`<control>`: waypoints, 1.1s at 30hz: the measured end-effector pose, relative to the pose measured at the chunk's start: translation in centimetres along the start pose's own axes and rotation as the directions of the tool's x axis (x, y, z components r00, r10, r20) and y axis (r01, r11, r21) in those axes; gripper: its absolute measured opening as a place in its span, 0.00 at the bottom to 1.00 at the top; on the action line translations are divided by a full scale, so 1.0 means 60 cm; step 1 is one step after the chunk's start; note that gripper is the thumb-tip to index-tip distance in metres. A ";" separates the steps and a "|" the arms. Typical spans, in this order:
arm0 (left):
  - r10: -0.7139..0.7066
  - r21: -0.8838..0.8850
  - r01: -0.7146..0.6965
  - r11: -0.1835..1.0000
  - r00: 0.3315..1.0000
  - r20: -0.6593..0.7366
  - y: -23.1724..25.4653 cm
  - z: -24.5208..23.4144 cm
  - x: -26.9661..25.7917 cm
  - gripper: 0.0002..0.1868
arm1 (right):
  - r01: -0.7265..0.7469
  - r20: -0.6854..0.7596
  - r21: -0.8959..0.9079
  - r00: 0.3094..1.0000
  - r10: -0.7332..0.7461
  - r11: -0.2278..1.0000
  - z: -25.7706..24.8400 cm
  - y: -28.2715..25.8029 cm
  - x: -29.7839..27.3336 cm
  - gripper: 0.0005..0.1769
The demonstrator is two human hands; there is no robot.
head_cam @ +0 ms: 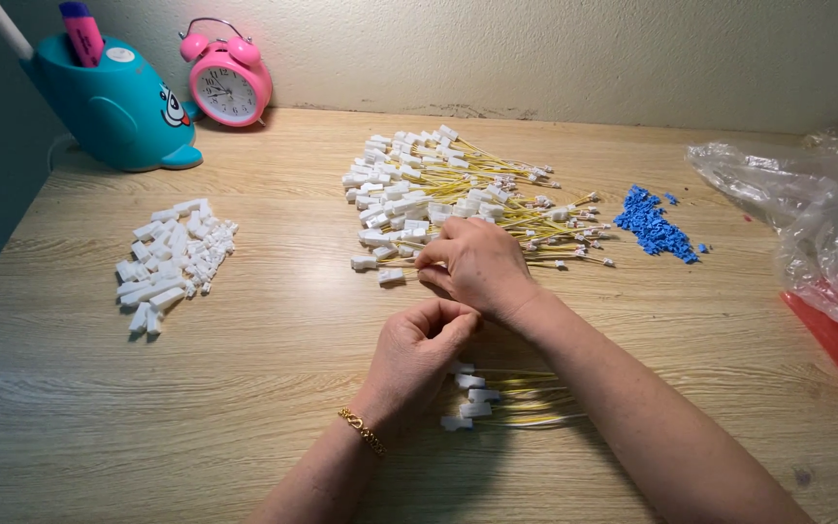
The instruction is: Assembling small electronic connectors by inserting wires into plastic housings
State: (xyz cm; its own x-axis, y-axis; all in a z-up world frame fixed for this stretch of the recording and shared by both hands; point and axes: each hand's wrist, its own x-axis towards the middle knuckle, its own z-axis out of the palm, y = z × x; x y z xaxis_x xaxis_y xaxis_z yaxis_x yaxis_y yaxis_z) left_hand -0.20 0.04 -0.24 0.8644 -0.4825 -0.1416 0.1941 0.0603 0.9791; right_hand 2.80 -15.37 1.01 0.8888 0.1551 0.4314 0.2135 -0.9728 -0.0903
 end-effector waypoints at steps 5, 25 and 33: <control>-0.024 -0.093 0.020 0.995 0.999 -0.041 -0.004 0.009 0.005 0.07 | -0.017 -0.014 0.143 1.000 0.019 0.990 -0.023 0.010 0.009 0.04; -0.167 -0.380 0.153 0.912 0.986 -0.005 0.033 0.014 -0.020 0.13 | 0.171 -0.276 -0.005 0.947 -0.166 0.985 -0.144 0.013 -0.137 0.06; -0.229 -0.332 0.201 0.922 0.972 -0.046 0.043 0.015 -0.025 0.12 | -0.390 -0.227 0.102 0.887 0.403 0.915 -0.173 0.129 -0.166 0.11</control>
State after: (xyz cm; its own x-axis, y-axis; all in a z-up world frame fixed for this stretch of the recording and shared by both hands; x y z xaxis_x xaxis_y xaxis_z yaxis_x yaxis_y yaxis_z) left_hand -1.40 0.13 2.61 0.8172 -0.4432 -0.3684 0.5069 0.2487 0.8253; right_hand -8.61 -26.20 5.36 0.7820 -0.2935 0.5498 -0.1095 -0.9332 -0.3424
